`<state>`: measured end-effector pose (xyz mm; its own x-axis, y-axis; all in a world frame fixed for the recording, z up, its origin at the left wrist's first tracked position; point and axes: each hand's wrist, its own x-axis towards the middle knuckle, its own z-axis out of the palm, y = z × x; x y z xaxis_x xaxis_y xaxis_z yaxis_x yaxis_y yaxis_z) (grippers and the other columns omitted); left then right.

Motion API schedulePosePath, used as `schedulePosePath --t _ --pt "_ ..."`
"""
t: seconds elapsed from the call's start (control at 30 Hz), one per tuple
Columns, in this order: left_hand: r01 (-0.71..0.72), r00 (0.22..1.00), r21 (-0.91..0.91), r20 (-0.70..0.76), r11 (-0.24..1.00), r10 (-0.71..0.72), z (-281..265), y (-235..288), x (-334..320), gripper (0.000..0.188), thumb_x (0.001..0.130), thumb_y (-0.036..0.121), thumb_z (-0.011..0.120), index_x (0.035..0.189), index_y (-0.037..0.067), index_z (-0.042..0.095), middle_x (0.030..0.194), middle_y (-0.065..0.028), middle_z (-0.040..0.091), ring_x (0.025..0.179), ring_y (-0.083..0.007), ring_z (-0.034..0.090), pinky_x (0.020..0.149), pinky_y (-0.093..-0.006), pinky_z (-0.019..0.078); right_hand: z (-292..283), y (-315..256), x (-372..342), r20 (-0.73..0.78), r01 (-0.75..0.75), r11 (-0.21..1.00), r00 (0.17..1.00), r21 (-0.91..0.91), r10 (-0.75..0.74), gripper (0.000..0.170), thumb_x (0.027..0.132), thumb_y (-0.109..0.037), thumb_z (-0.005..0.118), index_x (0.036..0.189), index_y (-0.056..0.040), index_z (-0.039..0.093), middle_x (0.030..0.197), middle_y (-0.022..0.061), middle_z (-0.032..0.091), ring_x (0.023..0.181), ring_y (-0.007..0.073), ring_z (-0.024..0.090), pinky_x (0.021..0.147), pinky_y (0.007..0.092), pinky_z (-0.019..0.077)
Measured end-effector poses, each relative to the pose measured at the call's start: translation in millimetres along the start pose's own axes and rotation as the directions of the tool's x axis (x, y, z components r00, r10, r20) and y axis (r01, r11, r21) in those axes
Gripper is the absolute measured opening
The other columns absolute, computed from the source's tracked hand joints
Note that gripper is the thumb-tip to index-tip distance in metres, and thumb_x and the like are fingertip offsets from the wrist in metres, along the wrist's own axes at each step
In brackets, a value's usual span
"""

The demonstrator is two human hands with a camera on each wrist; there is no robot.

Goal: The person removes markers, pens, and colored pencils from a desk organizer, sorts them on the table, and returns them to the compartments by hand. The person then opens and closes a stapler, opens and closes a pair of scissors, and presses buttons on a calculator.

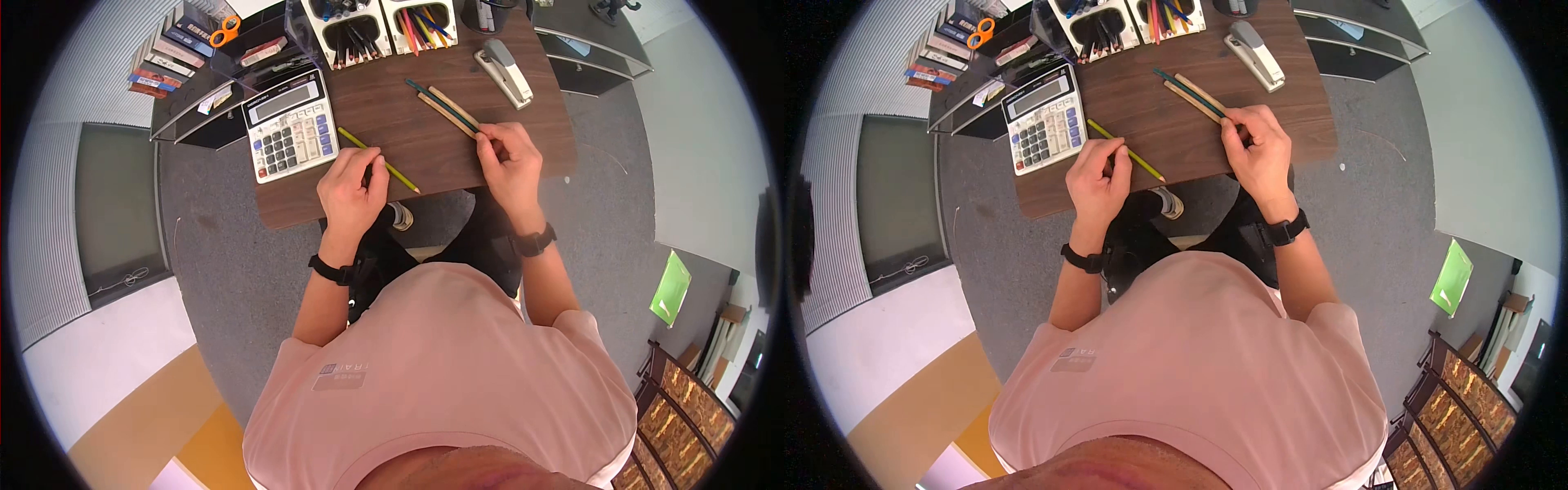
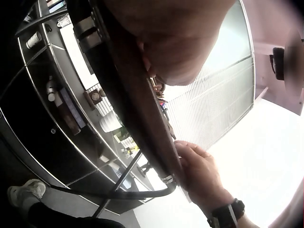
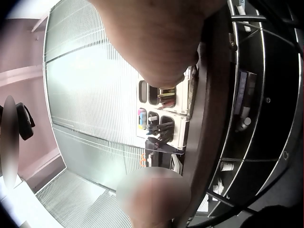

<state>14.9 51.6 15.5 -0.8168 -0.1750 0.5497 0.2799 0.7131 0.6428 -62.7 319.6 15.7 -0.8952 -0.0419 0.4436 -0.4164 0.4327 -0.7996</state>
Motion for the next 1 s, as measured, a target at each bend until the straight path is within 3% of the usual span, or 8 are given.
schedulePosePath --t 0.27,0.33,0.43,0.6,0.83,0.87,0.93,1.0 --pt "-0.035 0.999 0.026 0.030 0.999 0.034 -1.0 1.8 3.5 0.011 0.101 0.005 0.083 0.111 0.002 0.084 0.095 -0.0083 0.077 0.061 -0.0152 0.062 0.059 -0.0307 0.0501 2.7 -7.5 3.2 0.010 -0.023 0.995 1.000 -0.094 0.024 0.014 0.102 -0.011 0.085 0.114 -0.0031 0.087 0.106 0.0097 0.077 0.079 0.0236 0.075 0.072 0.0371 0.0597" --pt "0.024 0.999 0.027 0.042 0.999 -0.025 -2.2 4.9 4.0 0.009 0.097 0.005 0.085 0.106 0.003 0.083 0.097 -0.0111 0.079 0.078 -0.0307 0.077 0.068 -0.0386 0.0613 3.8 -6.6 2.9 0.006 -0.014 0.993 1.000 -0.115 0.015 0.015 0.102 -0.012 0.085 0.114 -0.0031 0.087 0.107 0.0105 0.077 0.080 0.0257 0.075 0.073 0.0381 0.0596" --pt "0.087 0.993 0.022 0.076 0.996 -0.088 -4.4 7.5 3.5 0.009 0.097 0.005 0.085 0.105 0.002 0.083 0.098 -0.0111 0.079 0.078 -0.0306 0.077 0.068 -0.0382 0.0610 4.6 -4.7 2.8 0.011 0.004 0.991 1.000 -0.131 -0.003 0.015 0.101 -0.011 0.085 0.114 -0.0033 0.087 0.107 0.0113 0.076 0.083 0.0278 0.076 0.074 0.0391 0.0593" --pt "0.049 0.996 0.026 0.067 0.998 -0.050 -3.4 5.5 4.3 0.010 0.097 0.007 0.086 0.106 0.003 0.084 0.098 -0.0104 0.079 0.078 -0.0303 0.077 0.069 -0.0385 0.0611 3.7 -8.4 1.6 0.038 -0.045 0.991 0.998 -0.126 0.050 0.016 0.100 -0.010 0.086 0.115 -0.0033 0.087 0.114 0.0089 0.075 0.084 0.0250 0.075 0.075 0.0378 0.0595" --pt "0.034 0.996 0.029 0.084 0.999 -0.036 -4.0 5.3 4.5 0.011 0.097 0.010 0.086 0.106 0.005 0.084 0.099 -0.0094 0.079 0.081 -0.0310 0.078 0.071 -0.0393 0.0620 3.7 -6.6 0.0 0.033 0.022 0.992 0.999 -0.128 -0.018 0.018 0.099 -0.010 0.088 0.115 -0.0025 0.087 0.119 0.0081 0.075 0.082 0.0230 0.075 0.073 0.0364 0.0598" --pt "0.032 0.996 0.029 0.082 0.999 -0.035 -3.7 4.3 4.7 0.011 0.097 0.010 0.086 0.106 0.005 0.084 0.099 -0.0094 0.079 0.081 -0.0310 0.078 0.071 -0.0393 0.0620 3.1 -7.9 -0.1 0.041 0.010 0.990 0.999 -0.138 -0.004 0.019 0.098 -0.010 0.088 0.116 -0.0021 0.086 0.120 0.0082 0.075 0.081 0.0228 0.075 0.074 0.0360 0.0602" --pt "-0.007 0.998 0.015 0.069 1.000 0.006 -3.4 1.8 4.5 0.012 0.100 0.008 0.087 0.109 0.002 0.085 0.097 -0.0074 0.077 0.063 -0.0150 0.064 0.060 -0.0302 0.0513 2.6 -9.2 0.5 0.050 -0.001 0.989 0.999 -0.147 0.008 0.021 0.098 -0.011 0.089 0.117 -0.0018 0.086 0.121 0.0084 0.076 0.081 0.0226 0.075 0.074 0.0356 0.0607" --pt "-0.010 0.998 0.012 0.066 1.000 0.009 -3.0 1.1 4.2 0.012 0.100 0.008 0.087 0.109 0.002 0.085 0.097 -0.0075 0.077 0.063 -0.0150 0.064 0.060 -0.0303 0.0514 2.2 -9.3 1.2 0.057 0.014 0.989 0.998 -0.149 -0.006 0.023 0.098 -0.011 0.089 0.118 0.0001 0.085 0.123 0.0088 0.076 0.082 0.0222 0.076 0.075 0.0350 0.0616"
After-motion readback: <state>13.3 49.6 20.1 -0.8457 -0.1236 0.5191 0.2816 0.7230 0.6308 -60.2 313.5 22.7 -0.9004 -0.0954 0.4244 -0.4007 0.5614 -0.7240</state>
